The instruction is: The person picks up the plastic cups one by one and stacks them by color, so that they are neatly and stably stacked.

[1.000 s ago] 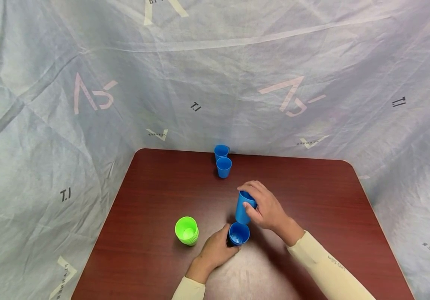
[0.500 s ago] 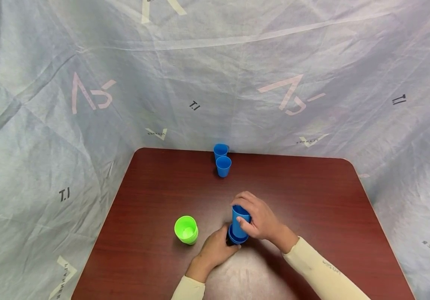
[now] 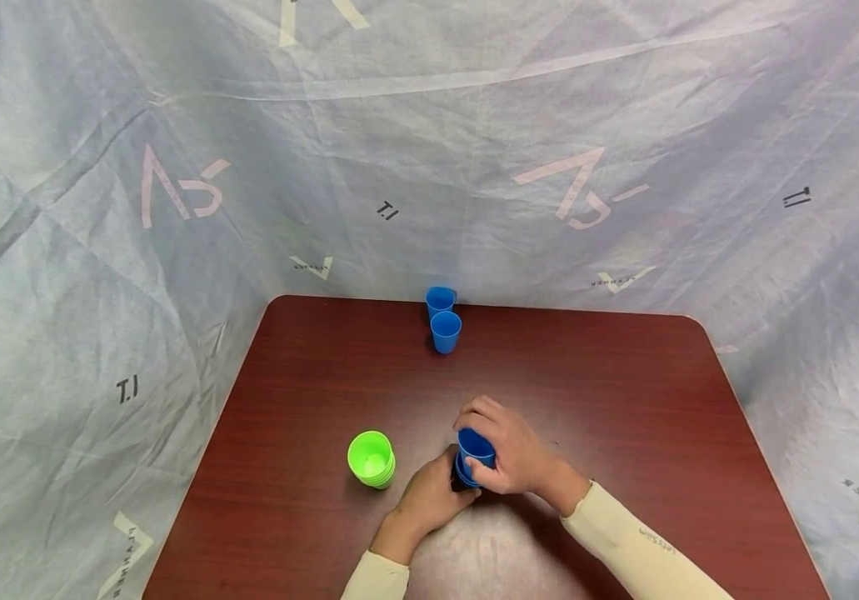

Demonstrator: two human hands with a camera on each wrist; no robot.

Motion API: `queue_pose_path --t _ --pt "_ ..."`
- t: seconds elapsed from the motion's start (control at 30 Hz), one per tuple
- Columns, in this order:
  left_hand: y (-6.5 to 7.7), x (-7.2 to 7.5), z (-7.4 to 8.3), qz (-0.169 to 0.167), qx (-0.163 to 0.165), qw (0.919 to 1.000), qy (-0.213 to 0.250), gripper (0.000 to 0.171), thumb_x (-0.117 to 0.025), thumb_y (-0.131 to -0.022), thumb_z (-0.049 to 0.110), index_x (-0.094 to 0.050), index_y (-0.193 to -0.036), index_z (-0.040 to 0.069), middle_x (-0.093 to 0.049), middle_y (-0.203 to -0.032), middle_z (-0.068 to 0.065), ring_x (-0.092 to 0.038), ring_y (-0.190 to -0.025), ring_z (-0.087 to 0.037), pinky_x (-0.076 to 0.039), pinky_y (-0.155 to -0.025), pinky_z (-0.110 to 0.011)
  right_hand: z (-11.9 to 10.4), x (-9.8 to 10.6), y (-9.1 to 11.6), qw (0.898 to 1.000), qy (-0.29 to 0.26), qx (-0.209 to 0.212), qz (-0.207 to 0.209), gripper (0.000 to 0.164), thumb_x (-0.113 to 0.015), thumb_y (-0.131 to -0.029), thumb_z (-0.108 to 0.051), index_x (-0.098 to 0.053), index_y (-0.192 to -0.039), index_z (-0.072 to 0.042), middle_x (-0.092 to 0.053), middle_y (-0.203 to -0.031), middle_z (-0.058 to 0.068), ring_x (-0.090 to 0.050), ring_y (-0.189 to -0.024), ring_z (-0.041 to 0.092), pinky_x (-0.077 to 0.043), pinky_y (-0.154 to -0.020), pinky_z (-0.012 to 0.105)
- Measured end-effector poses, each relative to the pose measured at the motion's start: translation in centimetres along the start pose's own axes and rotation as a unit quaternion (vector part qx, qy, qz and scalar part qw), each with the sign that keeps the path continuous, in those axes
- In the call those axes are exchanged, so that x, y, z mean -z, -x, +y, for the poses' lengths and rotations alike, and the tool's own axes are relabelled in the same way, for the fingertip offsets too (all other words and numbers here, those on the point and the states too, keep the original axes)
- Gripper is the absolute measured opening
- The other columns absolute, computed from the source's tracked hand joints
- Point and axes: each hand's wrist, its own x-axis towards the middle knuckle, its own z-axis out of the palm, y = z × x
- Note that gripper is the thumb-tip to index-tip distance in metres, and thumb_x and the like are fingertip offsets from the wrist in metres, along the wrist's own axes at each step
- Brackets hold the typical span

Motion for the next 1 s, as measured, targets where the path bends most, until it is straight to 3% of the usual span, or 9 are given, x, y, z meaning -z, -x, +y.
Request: queue_pose_path --t 0.33,0.8,1.0 --pt "0.1 -0.2 -0.1 0.017 0.001 0.9996 -0.022 0.060 -0.081 -0.086 0.030 -0.058 -0.140 0.014 -0.076 -0.122 -0.004 -0.074 -0.107 -0.022 -0.060 -0.092 -0.042 0.0 -1.2 0.8 1.000 0.003 0.002 -0.022 0.042 -0.071 -0.073 -0.033 -0.066 -0.110 -0.013 -0.060 -0.111 -0.004 -0.054 -0.098 0.008 -0.053 -0.078 0.024" --pt "-0.1 -0.5 -0.4 -0.003 0.029 0.9994 -0.018 0.071 -0.077 -0.092 0.038 -0.050 -0.152 0.011 -0.074 -0.131 -0.007 -0.072 -0.114 -0.023 -0.060 -0.095 -0.045 0.6 -2.4 2.0 1.000 -0.002 0.002 -0.030 0.040 -0.073 -0.076 -0.032 -0.066 -0.110 -0.012 -0.059 -0.112 -0.005 -0.052 -0.099 0.009 -0.050 -0.082 0.029" --pt "0.0 -0.4 -0.3 0.002 0.022 0.9995 -0.022 0.071 -0.077 -0.091 0.038 -0.051 -0.151 0.011 -0.075 -0.128 -0.007 -0.073 -0.110 -0.022 -0.060 -0.093 -0.044 0.4 -2.7 2.2 0.998 -0.003 -0.024 -0.056 0.040 -0.075 -0.080 -0.036 -0.064 -0.112 -0.015 -0.058 -0.115 -0.006 -0.051 -0.101 0.008 -0.052 -0.084 0.028"
